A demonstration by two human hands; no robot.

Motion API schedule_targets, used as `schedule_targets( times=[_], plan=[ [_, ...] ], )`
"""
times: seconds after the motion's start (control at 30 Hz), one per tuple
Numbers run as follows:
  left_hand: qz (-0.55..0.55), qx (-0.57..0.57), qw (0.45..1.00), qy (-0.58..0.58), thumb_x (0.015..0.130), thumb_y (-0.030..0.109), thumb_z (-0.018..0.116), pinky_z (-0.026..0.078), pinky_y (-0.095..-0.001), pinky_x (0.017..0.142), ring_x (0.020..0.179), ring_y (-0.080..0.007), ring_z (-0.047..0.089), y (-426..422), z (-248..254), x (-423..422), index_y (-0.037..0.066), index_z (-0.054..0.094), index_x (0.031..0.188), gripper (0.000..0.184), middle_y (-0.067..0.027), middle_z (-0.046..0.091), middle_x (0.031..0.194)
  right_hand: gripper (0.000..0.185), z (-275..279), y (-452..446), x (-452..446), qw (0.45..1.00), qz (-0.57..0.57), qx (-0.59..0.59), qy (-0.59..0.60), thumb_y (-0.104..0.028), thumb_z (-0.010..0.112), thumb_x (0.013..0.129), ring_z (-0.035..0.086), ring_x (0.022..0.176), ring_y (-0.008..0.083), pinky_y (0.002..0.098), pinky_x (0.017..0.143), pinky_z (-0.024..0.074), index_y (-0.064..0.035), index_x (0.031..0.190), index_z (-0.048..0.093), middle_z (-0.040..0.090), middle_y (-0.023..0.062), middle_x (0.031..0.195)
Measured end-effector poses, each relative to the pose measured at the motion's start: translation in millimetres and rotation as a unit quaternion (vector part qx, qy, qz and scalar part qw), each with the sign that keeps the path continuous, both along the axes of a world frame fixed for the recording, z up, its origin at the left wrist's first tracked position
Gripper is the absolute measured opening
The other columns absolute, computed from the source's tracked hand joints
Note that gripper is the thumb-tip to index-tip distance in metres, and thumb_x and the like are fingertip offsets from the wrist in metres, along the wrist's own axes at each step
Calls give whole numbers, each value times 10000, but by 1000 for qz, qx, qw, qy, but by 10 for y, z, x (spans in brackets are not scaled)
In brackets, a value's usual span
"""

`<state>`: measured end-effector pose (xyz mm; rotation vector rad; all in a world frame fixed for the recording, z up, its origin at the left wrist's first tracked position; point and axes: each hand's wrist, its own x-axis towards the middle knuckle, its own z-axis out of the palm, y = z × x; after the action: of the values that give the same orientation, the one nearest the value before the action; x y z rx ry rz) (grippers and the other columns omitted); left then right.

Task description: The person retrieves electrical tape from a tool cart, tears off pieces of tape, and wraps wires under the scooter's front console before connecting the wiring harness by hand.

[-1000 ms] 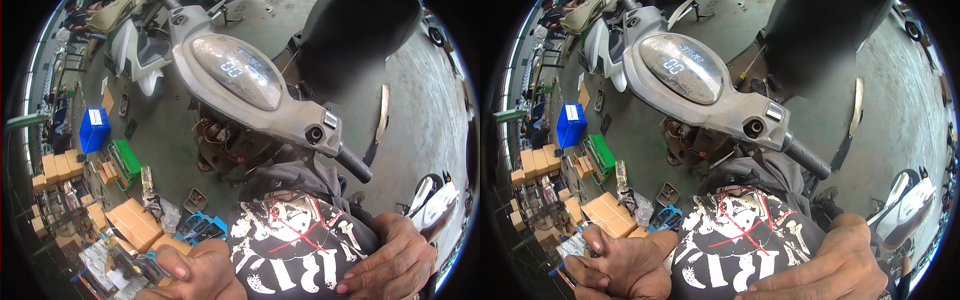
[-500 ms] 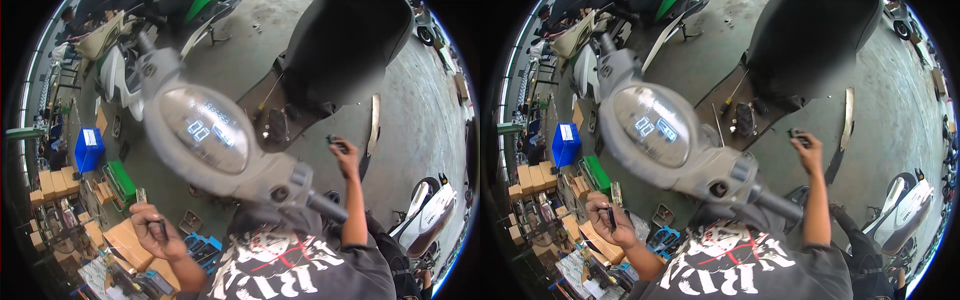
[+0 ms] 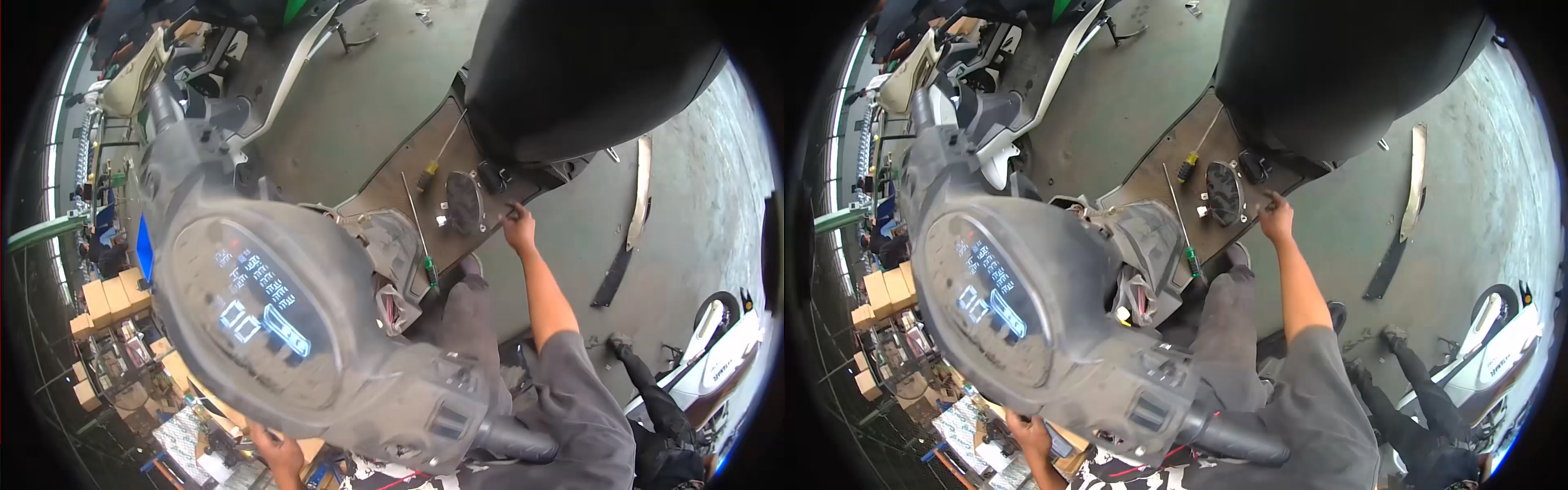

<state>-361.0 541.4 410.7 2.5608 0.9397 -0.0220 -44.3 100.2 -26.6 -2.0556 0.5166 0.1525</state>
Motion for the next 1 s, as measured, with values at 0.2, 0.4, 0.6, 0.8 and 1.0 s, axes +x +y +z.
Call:
schedule_targets(
  times=[0.2,0.4,0.6,0.8,1.0],
  plan=[
    [-173,-68,982,44,799,230,741,380,-497,996,1058,-422,500,-303,5,768,4,641,1059,359,-202,579,1096,323,1528,21,-1496,989,76,101,76,-116,739,877,728,928,235,335,800,569,-6,1173,670,738,126,1082],
    [-300,-128,945,21,771,248,742,330,-491,997,1083,-371,433,-208,-40,1263,85,694,977,267,-189,495,1124,234,2864,-371,-2051,961,-238,131,-61,-130,736,916,650,744,130,262,615,506,-50,1121,658,695,59,946],
    [-390,-236,889,-46,803,287,668,283,-435,1027,1118,-321,381,25,132,1540,79,720,945,258,-172,454,1207,402,4959,223,-2177,810,-120,258,-513,-236,546,980,465,959,218,375,914,383,9,1297,512,570,116,1019],
    [-406,-397,816,-106,849,278,603,279,-419,1030,1082,-272,339,168,362,1549,63,715,949,262,-149,429,1211,759,4882,2174,-1516,891,371,95,-245,-48,835,765,684,1015,327,387,953,520,-29,1428,466,704,134,1168],
    [-385,-436,801,-141,851,300,618,292,-411,1033,1075,-268,345,404,131,1427,56,708,982,292,-154,435,1211,547,4471,2534,-1601,907,285,225,-216,72,763,808,727,900,196,298,821,569,21,1305,541,703,153,1055]
  ],
)
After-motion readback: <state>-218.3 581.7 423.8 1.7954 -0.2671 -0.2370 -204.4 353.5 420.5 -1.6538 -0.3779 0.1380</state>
